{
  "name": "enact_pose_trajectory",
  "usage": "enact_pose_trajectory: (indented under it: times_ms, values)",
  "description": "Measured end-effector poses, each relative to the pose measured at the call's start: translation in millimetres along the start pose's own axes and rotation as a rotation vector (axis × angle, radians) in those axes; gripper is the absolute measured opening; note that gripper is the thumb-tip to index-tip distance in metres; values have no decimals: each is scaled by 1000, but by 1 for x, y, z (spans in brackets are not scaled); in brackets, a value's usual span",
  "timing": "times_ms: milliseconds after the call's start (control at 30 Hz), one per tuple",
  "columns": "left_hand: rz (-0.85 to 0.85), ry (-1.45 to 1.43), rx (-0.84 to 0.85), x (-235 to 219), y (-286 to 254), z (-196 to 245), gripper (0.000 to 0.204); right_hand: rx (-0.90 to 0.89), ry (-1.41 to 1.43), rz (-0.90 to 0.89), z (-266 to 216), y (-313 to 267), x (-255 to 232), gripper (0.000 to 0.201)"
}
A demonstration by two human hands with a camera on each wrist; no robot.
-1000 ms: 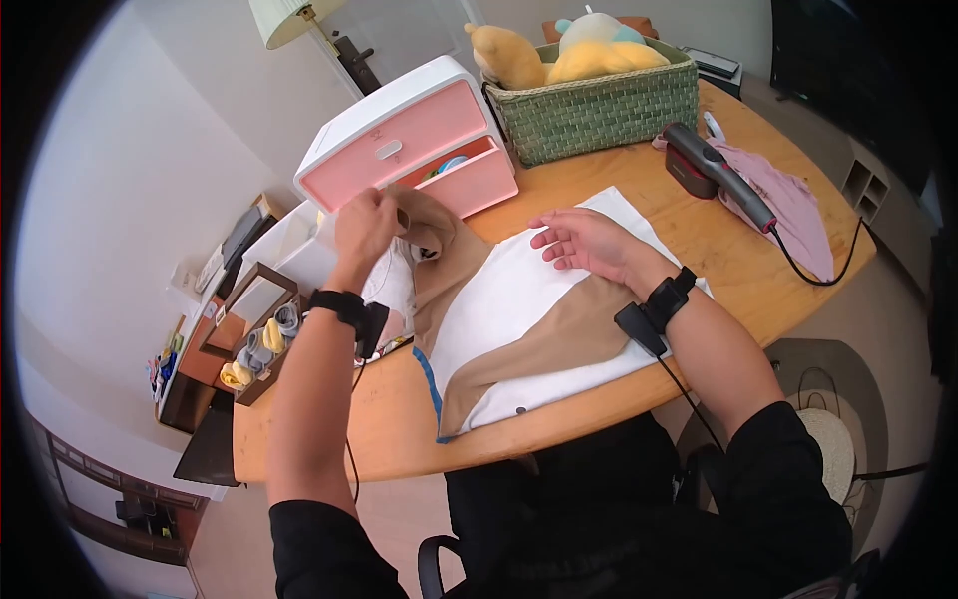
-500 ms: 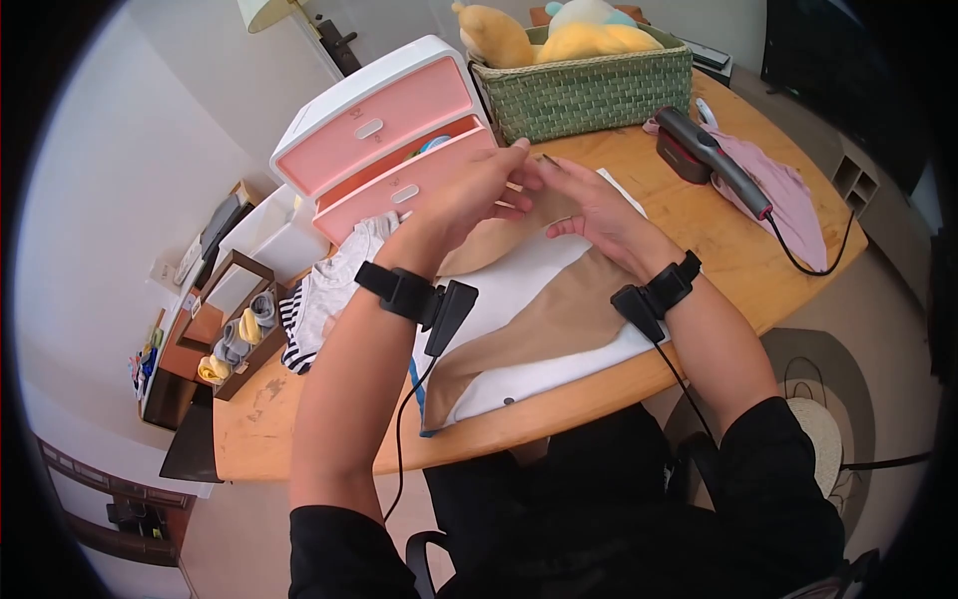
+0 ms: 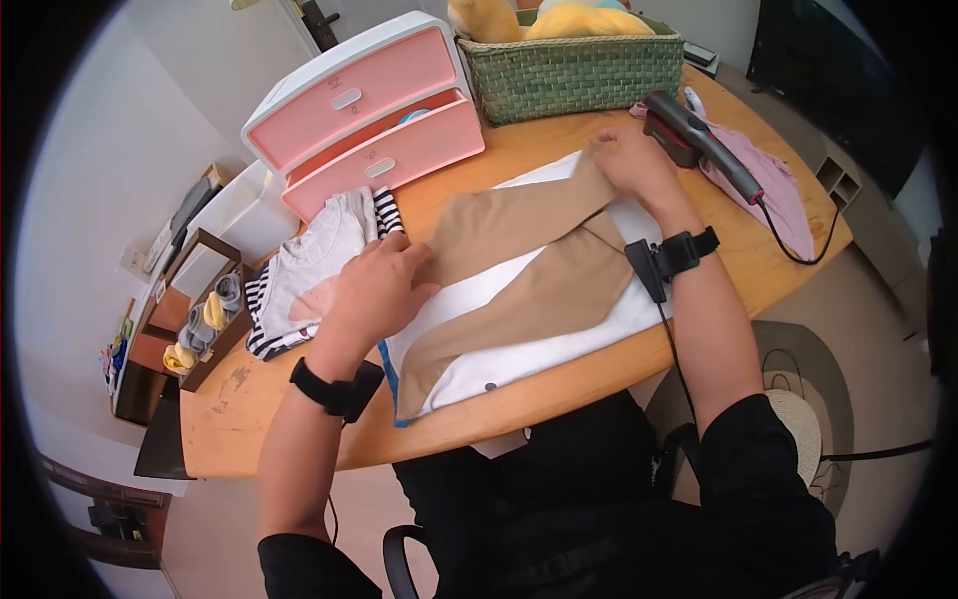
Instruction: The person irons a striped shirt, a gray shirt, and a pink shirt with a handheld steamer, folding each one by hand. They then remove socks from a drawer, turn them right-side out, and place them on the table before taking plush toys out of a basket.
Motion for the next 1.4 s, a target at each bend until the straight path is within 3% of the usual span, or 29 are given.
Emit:
enact_pose_trajectory:
  times_ms: [67, 167, 267, 400, 567, 767, 867, 967, 1067, 1167, 1267, 1400]
  values:
    - [-35, 3, -11, -5, -6, 1, 37, 35, -343, 1, 2, -8, -14, 52]
    - [90, 36, 22, -18, -16, 4, 32, 108, -355, -72, 5, -14, -21, 42]
    - [183, -15, 110, -34, -33, 16, 33, 85, -365, -136, 7, -12, -11, 45]
    - [-58, -229, 155, -33, -64, 30, 36, 53, -310, -218, 7, -11, -1, 49]
    - [-36, -197, 145, -22, -101, 19, 43, -11, -258, -206, -8, -19, -8, 48]
    - [-27, -216, 119, -2, -118, 1, 50, 65, -344, -364, -9, -74, -35, 45]
    - [-54, -203, 128, 2, -118, -3, 53, -314, -239, -138, -59, -111, -53, 48]
    - [-61, -225, 137, -1, -115, -3, 52, -678, -166, -226, -141, -161, -41, 53]
    - [-80, -241, 131, -1, -113, -2, 51, -661, -163, -224, -143, -178, -39, 47]
    - [-23, -275, 137, -4, -118, -4, 49, -289, -210, -24, -77, -162, -59, 44]
    - [-14, -300, 132, -5, -120, -6, 49, -71, -509, -169, -28, -159, -69, 44]
    - [-23, -266, 124, -5, -120, -3, 49, -139, -473, -190, -16, -168, -62, 46]
Point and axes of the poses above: each hand's wrist, its own y-axis towards the middle knuckle, its own x-axis out of the palm, z = x × y, the point moved 10 cm from there along y, towards the middle knuckle, and after that the axes turned 15 degrees about -x, right-handed, at the moved point
